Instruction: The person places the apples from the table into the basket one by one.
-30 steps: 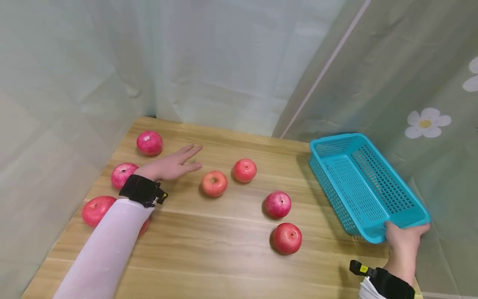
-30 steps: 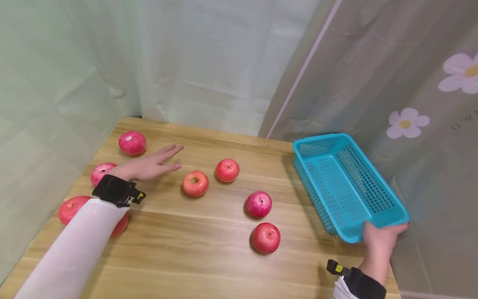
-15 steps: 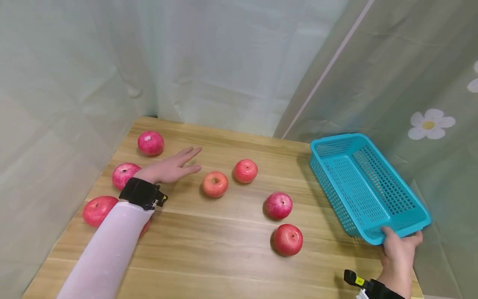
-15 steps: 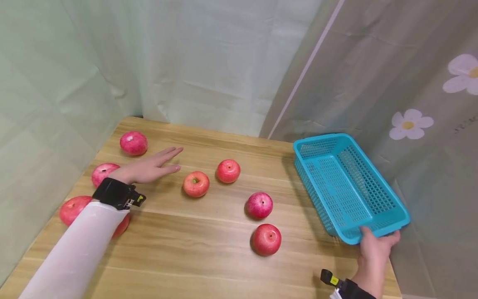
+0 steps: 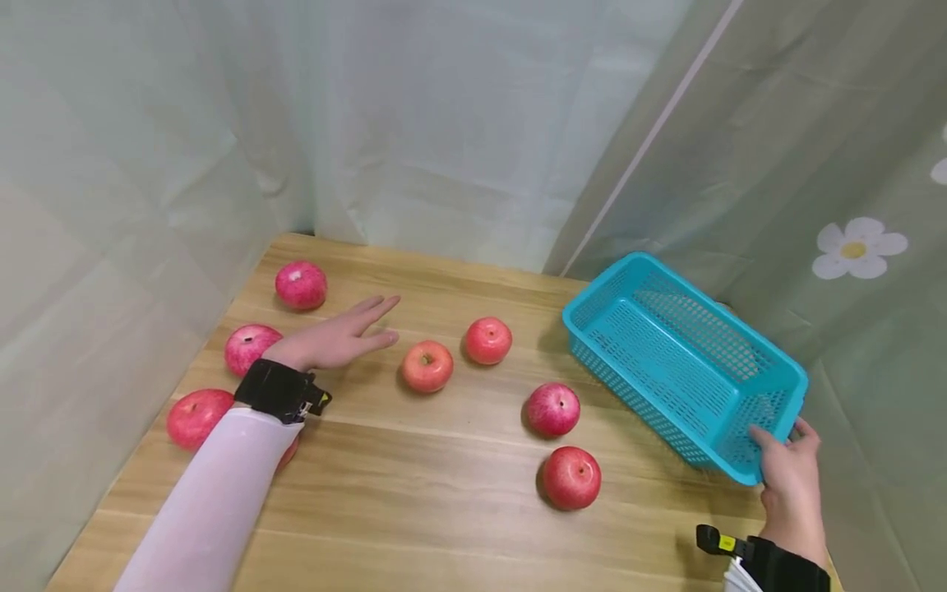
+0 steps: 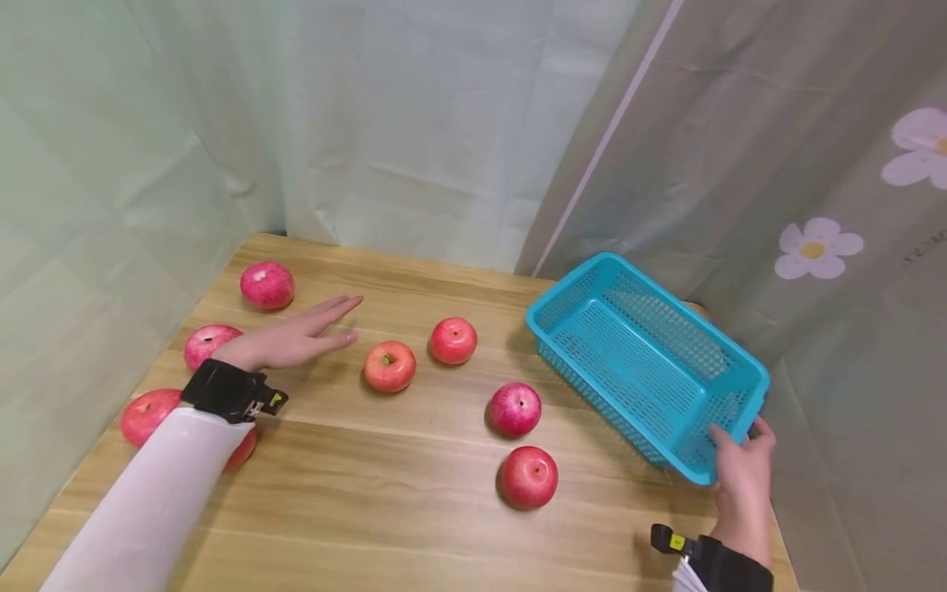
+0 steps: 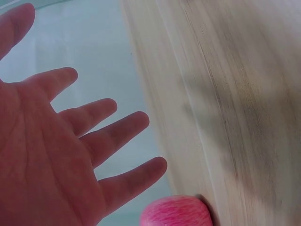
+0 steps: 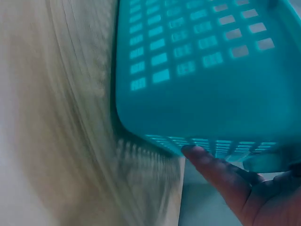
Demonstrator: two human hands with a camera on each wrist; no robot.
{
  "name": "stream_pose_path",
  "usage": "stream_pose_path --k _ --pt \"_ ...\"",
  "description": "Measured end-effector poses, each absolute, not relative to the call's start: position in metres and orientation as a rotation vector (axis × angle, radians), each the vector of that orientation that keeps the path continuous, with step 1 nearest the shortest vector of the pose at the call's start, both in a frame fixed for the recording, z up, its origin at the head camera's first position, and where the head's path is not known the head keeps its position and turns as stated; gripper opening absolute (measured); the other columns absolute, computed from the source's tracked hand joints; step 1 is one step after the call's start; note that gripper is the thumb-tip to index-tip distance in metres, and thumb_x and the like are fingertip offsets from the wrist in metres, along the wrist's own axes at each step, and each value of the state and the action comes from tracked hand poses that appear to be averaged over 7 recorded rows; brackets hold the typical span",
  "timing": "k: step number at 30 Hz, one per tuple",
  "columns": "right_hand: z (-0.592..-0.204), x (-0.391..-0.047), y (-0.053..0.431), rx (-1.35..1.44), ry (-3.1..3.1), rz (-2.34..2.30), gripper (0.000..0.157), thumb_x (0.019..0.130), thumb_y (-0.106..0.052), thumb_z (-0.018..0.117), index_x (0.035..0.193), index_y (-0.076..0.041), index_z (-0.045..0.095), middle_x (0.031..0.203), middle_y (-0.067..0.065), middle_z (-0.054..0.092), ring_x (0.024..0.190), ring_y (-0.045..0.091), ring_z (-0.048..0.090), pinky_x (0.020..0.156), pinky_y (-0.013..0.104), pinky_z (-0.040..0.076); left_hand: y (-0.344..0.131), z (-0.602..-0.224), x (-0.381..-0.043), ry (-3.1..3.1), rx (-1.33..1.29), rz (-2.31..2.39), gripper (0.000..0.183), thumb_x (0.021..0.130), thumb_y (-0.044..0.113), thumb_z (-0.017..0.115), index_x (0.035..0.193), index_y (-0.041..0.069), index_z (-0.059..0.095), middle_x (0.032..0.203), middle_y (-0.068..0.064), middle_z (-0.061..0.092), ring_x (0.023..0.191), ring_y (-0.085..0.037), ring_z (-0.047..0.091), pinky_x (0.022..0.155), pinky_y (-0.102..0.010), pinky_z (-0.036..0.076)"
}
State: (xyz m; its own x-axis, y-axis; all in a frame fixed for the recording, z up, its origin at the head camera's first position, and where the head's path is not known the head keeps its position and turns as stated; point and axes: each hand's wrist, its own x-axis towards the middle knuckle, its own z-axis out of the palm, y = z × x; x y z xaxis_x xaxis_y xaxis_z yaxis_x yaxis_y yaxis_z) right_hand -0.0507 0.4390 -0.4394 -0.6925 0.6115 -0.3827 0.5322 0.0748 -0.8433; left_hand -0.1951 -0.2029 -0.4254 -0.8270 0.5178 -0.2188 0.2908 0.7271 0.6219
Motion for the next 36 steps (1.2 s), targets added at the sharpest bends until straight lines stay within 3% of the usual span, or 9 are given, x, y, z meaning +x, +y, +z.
stream_pose_path --k 2,3,6,12,18,25,29,36 --pt "-0.440 -0.059 0.439 -1.152 -2.303 1.695 0.086 0.112 -0.036 0.050 0.172 -0.020 -0.009 0.176 0.024 0.008 0.155 0.048 0.025 0.087 0.034 0.057 -0.204 -0.425 -0.192 2.558 0.628 0.827 0.081 0.111 0.058 0.046 0.173 0.016 0.016 0.177 -0.023 0.010 0.162 -0.045 0.007 0.126 -0.068 0.013" --pt "-0.439 -0.064 0.438 -1.125 -2.334 1.684 0.083 0.113 -0.037 0.048 0.173 -0.021 -0.007 0.176 0.023 0.009 0.155 0.048 0.025 0.098 0.045 0.055 -0.206 -0.425 -0.191 2.558 0.626 0.829 0.081 0.111 0.058 0.046 0.173 0.016 0.017 0.177 -0.023 0.010 0.162 -0.045 0.007 0.126 -0.068 0.013" --pt "-0.439 -0.078 0.437 -1.029 -2.445 1.641 0.075 0.114 -0.040 0.041 0.174 -0.023 -0.003 0.177 0.021 0.010 0.155 0.050 0.024 0.115 0.069 0.035 -0.208 -0.422 -0.188 2.564 0.626 0.833 0.080 0.111 0.056 0.047 0.173 0.014 0.018 0.176 -0.024 0.011 0.162 -0.046 0.008 0.125 -0.068 0.013" --pt "-0.433 -0.106 0.440 -0.879 -2.704 1.502 0.070 0.116 -0.044 0.029 0.172 -0.025 -0.009 0.175 0.028 0.006 0.150 0.058 0.025 0.103 0.071 0.040 -0.211 -0.420 -0.183 2.573 0.633 0.843 0.080 0.111 0.057 0.048 0.173 0.017 0.018 0.177 -0.021 0.012 0.162 -0.045 0.008 0.125 -0.068 0.014" --pt "-0.432 -0.131 0.443 -0.821 -2.834 1.447 0.070 0.116 -0.047 0.027 0.170 -0.028 -0.014 0.175 0.029 -0.001 0.150 0.062 0.019 0.107 0.078 0.035 -0.213 -0.424 -0.176 2.595 0.641 0.847 0.080 0.110 0.058 0.049 0.173 0.019 0.018 0.177 -0.018 0.013 0.162 -0.044 0.010 0.125 -0.068 0.018" --pt "-0.433 -0.152 0.444 -0.696 -2.920 1.411 0.070 0.116 -0.043 0.027 0.170 -0.024 -0.013 0.173 0.032 -0.005 0.148 0.062 0.019 0.104 0.074 0.036 -0.210 -0.422 -0.173 2.600 0.647 0.864 0.082 0.109 0.058 0.052 0.173 0.019 0.019 0.177 -0.018 0.015 0.162 -0.044 0.012 0.124 -0.068 0.021" --pt "-0.434 -0.162 0.441 -0.600 -2.945 1.376 0.070 0.117 -0.041 0.027 0.170 -0.020 -0.012 0.172 0.035 -0.003 0.146 0.063 0.020 0.101 0.072 0.037 -0.208 -0.422 -0.174 2.606 0.648 0.859 0.081 0.109 0.056 0.054 0.173 0.021 0.019 0.177 -0.017 0.015 0.162 -0.043 0.013 0.124 -0.067 0.022" --pt "-0.436 -0.176 0.432 -0.497 -2.914 1.360 0.068 0.118 -0.035 0.029 0.171 -0.018 -0.009 0.172 0.035 0.005 0.146 0.060 0.024 0.107 0.073 0.033 -0.205 -0.420 -0.175 2.606 0.669 0.853 0.082 0.108 0.059 0.054 0.173 0.023 0.019 0.178 -0.014 0.015 0.162 -0.041 0.014 0.125 -0.065 0.022"
